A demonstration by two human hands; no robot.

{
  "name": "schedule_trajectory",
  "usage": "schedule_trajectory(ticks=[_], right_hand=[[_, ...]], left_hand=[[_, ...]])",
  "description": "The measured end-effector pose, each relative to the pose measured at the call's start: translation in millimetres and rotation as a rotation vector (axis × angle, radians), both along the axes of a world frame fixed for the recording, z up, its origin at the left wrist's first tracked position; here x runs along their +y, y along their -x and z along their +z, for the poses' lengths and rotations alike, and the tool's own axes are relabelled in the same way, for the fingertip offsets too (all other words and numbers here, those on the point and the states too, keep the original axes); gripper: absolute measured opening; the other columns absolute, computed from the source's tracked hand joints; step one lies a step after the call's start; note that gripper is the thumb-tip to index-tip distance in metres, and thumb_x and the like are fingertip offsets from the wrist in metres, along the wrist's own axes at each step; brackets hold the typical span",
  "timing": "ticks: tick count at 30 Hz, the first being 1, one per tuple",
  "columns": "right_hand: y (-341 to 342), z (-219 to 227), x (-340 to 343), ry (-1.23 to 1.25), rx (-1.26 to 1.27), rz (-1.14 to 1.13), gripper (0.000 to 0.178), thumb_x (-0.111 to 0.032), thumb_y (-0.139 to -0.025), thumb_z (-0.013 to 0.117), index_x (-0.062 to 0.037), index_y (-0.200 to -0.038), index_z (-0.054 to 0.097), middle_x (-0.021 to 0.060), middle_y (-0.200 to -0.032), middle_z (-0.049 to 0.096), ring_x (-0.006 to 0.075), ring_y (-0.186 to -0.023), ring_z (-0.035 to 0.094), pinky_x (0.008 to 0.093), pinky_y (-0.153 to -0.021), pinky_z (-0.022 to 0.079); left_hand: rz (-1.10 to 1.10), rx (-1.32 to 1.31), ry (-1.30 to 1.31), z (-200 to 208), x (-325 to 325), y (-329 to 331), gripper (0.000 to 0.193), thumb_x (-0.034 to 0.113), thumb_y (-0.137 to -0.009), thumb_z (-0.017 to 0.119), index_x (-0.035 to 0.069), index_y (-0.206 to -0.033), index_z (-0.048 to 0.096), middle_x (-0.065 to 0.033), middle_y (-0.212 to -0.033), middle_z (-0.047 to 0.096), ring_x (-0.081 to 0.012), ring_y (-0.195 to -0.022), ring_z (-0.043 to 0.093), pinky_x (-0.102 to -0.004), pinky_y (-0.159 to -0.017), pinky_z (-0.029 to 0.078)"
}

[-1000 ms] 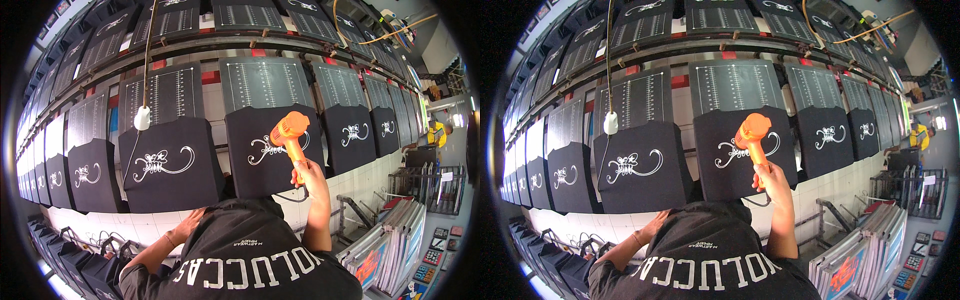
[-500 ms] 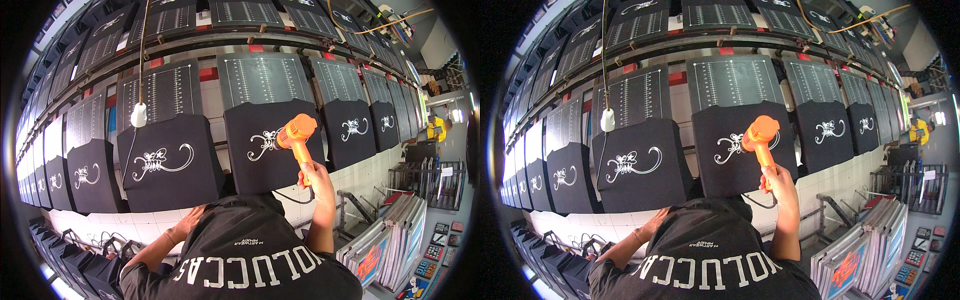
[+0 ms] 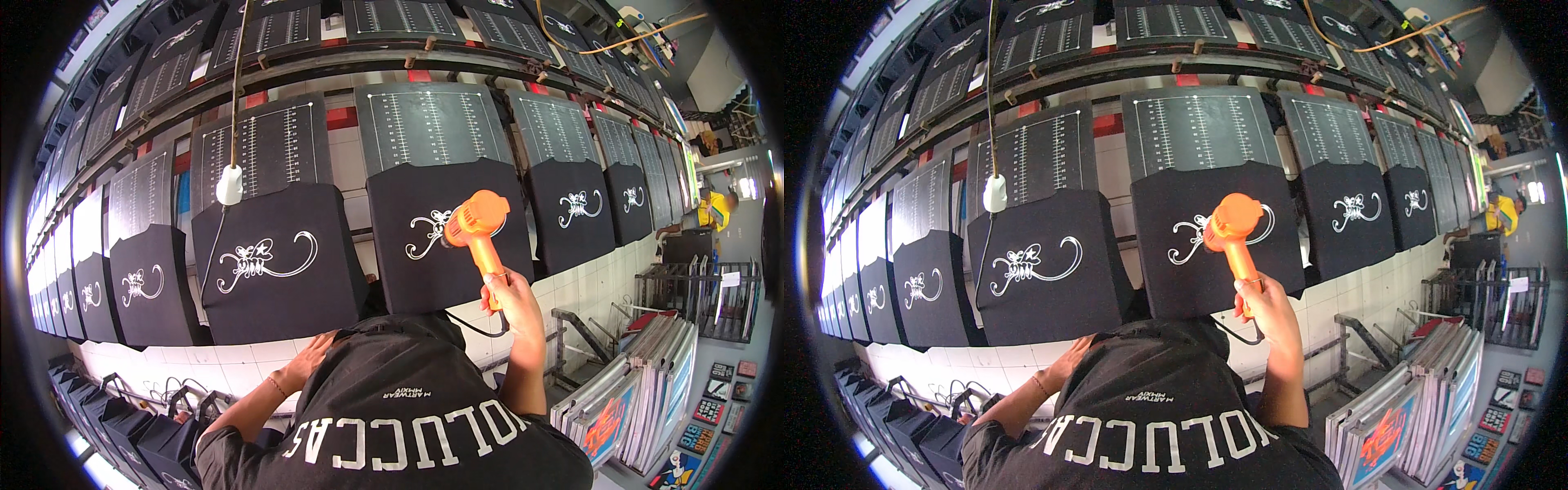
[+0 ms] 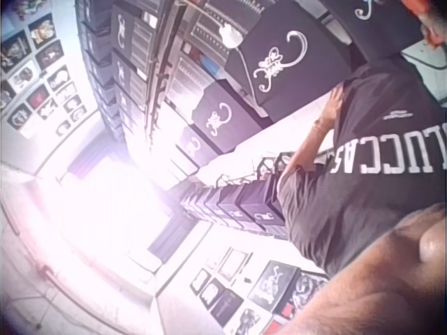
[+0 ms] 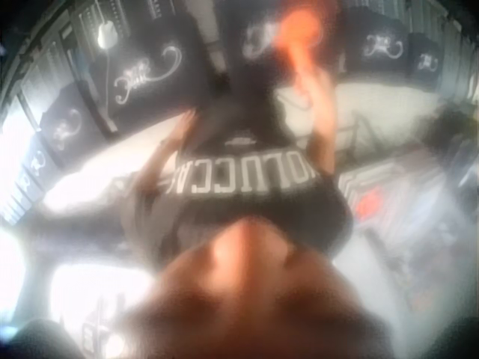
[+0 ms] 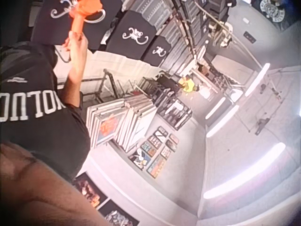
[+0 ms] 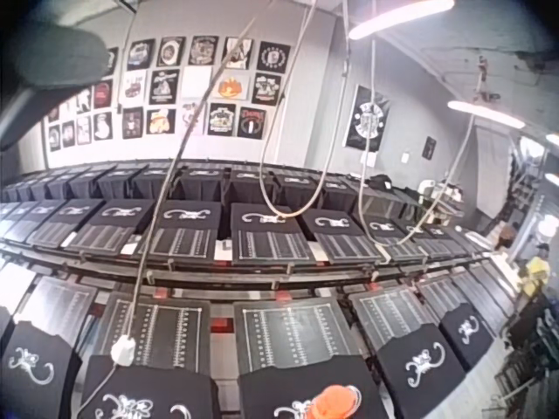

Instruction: The person uses a heat gun to dry white ink designs on black shirts that are stretched over screen printing platens. They move along a row of stations, applying heat to the designs and occasionally touching the fabric to check for dryness.

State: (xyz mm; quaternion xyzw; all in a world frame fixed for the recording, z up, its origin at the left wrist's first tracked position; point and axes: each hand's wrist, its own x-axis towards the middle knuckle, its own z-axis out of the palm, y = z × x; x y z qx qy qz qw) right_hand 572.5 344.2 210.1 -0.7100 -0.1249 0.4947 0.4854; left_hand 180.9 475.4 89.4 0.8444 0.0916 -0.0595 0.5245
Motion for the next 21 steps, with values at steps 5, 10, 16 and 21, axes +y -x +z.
schedule_trajectory(ticks=[5, 10, 16, 21], right_hand=[[-4.4, -7.1, 7.0, -0.02, 0.018, 0.0, 0.025, -0.028, -0.093, 0.062, -0.0035, -0.097, 0.057, 0.0014, -0.07, 0.058, 0.0101, -0.057, 0.059, 0.0223, -0.05, 0.045], [-2.7, -8.2, 19.5, -0.02, -0.069, -0.047, 0.024, -0.027, -0.093, 0.062, -0.0036, -0.097, 0.057, 0.0013, -0.07, 0.058, 0.0103, -0.057, 0.059, 0.0228, -0.049, 0.045], [-2.6, -5.6, 22.8, -0.022, 0.01, 0.024, 0.023, -0.026, -0.094, 0.061, -0.0032, -0.099, 0.056, 0.002, -0.071, 0.058, 0.0108, -0.057, 0.059, 0.023, -0.049, 0.045], [2.7, -6.0, 23.3, -0.022, 0.034, 0.059, 0.023, -0.026, -0.094, 0.061, -0.0036, -0.099, 0.056, 0.0037, -0.071, 0.058, 0.0118, -0.057, 0.058, 0.0239, -0.049, 0.045]], left_hand=[[0.014, 0.002, 0.012, 0.0, -1.6, 1.8, 0.069, 0.038, -0.091, 0.049, 0.005, -0.148, 0.028, -0.0262, -0.151, 0.025, -0.0405, -0.142, 0.022, -0.0486, -0.116, 0.018], [0.015, 0.001, 0.034, 3.0, 0.5, 1.4, 0.07, 0.041, -0.092, 0.047, 0.005, -0.149, 0.027, -0.0261, -0.153, 0.024, -0.0405, -0.143, 0.02, -0.0484, -0.117, 0.017], [0.021, -0.012, 0.004, -3.5, -2.1, 4.8, 0.071, 0.045, -0.092, 0.045, 0.006, -0.149, 0.027, -0.0257, -0.151, 0.026, -0.0408, -0.141, 0.022, -0.0488, -0.115, 0.019], [0.024, -0.003, 0.008, -5.7, -3.2, 6.7, 0.073, 0.048, -0.091, 0.046, 0.007, -0.149, 0.027, -0.0249, -0.15, 0.028, -0.0408, -0.14, 0.024, -0.0494, -0.114, 0.02]])
